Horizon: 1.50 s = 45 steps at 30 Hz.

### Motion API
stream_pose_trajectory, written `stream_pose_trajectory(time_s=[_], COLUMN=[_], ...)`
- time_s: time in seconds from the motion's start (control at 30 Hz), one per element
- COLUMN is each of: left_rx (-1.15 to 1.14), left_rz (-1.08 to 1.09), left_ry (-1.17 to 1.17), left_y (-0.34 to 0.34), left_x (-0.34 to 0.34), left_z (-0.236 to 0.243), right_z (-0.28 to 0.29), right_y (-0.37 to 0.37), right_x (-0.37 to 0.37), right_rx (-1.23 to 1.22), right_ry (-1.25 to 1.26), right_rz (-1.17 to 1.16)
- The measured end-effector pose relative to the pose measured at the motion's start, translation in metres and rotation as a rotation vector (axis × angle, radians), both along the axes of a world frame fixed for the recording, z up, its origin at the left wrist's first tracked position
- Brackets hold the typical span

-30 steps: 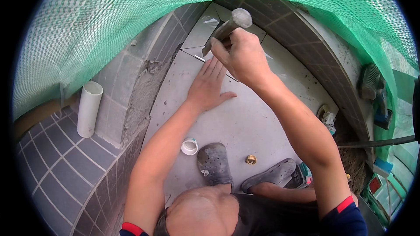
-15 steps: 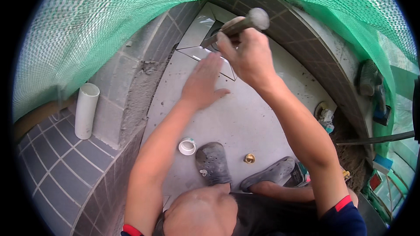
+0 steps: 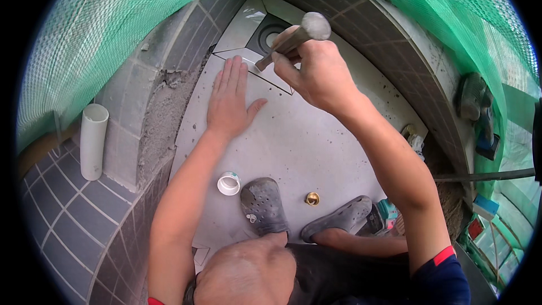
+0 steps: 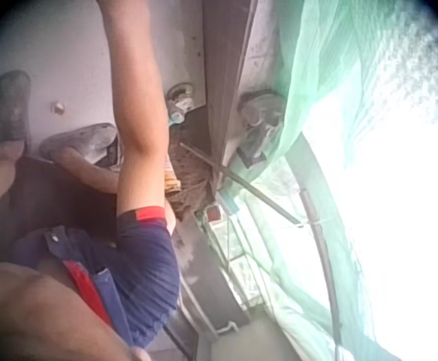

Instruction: The person prepares and installs floor tiles around a drain, using an angle grinder to trim tiles, a trowel to apply mortar, and a hammer with a chisel to adjust edges.

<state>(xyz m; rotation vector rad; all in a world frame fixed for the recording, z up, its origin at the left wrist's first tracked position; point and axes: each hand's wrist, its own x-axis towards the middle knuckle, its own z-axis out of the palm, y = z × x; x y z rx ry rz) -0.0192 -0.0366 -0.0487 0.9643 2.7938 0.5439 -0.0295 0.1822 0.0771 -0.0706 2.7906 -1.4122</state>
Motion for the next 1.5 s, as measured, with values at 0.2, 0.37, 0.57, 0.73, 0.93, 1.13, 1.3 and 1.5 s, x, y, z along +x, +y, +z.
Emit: stream_pose_trajectory(time_s=[0.2,0.37,0.57,0.73,0.93,1.13,1.3,1.5], left_rx=[0.028,0.203,0.304,0.302,0.297,0.300,0.157,0.069], left_rz=[0.017,-0.034,-0.076,-0.068,-0.067,-0.076,-0.107,-0.138], left_ry=[-0.021,0.068,0.048,0.054,0.063,0.074,0.077,-0.114], left_y=[0.005,0.014,0.026,0.027,0.028,0.026,0.024,0.023], left_x=[-0.002,-0.032,-0.048,-0.048,-0.049,-0.050,-0.041,0.029], left_z=[0.000,-0.004,-0.014,-0.014,-0.013,-0.017,-0.011,-0.002], right_z=[-0.004,0.009,0.003,-0.005,-0.006,-0.010,-0.006,0.013], right_y=[0.010,0.013,0.015,0.013,0.010,0.007,0.010,0.006], right_x=[0.003,0.002,0.002,0.002,0.005,0.004,0.003,-0.001], right_rx=[0.018,-0.086,-0.037,0.023,-0.019,-0.029,-0.010,-0.109], right_ry=[-0.018,-0.040,-0.006,-0.072,-0.047,-0.049,-0.020,-0.007], right_rz=[-0.052,-0.175,-0.134,-0.109,-0.117,-0.155,-0.209,-0.224])
